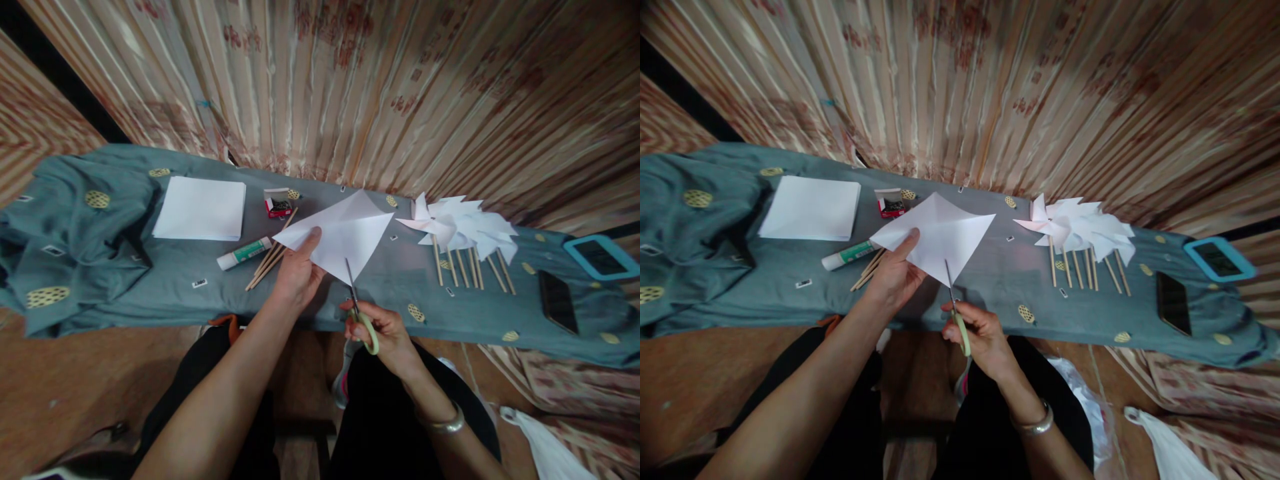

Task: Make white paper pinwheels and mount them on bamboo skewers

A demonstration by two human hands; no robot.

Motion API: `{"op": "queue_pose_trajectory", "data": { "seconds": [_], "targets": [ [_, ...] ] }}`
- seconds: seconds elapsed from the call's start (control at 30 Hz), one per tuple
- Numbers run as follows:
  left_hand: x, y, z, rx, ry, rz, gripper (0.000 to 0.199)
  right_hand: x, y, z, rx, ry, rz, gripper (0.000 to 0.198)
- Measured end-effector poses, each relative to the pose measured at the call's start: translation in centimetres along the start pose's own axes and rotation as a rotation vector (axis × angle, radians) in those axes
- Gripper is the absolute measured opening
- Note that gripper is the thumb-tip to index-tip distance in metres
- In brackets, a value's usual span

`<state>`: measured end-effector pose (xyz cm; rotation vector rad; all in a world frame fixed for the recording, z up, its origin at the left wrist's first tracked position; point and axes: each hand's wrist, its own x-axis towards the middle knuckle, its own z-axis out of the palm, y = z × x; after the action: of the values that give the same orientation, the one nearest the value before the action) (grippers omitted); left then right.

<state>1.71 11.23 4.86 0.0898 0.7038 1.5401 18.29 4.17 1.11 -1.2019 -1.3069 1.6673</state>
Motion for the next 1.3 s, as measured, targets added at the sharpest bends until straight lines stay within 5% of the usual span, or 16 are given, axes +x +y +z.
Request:
{"op": "queue_pose_trajectory", "data": {
  "seconds": [1.3],
  "targets": [
    [-0.09, -0.48, -0.26, 0.015, -0.012, 0.0, 0.006, 0.02, -0.36, 0.19, -0.021, 0.001, -0.031, 0.038]
  ]
}}
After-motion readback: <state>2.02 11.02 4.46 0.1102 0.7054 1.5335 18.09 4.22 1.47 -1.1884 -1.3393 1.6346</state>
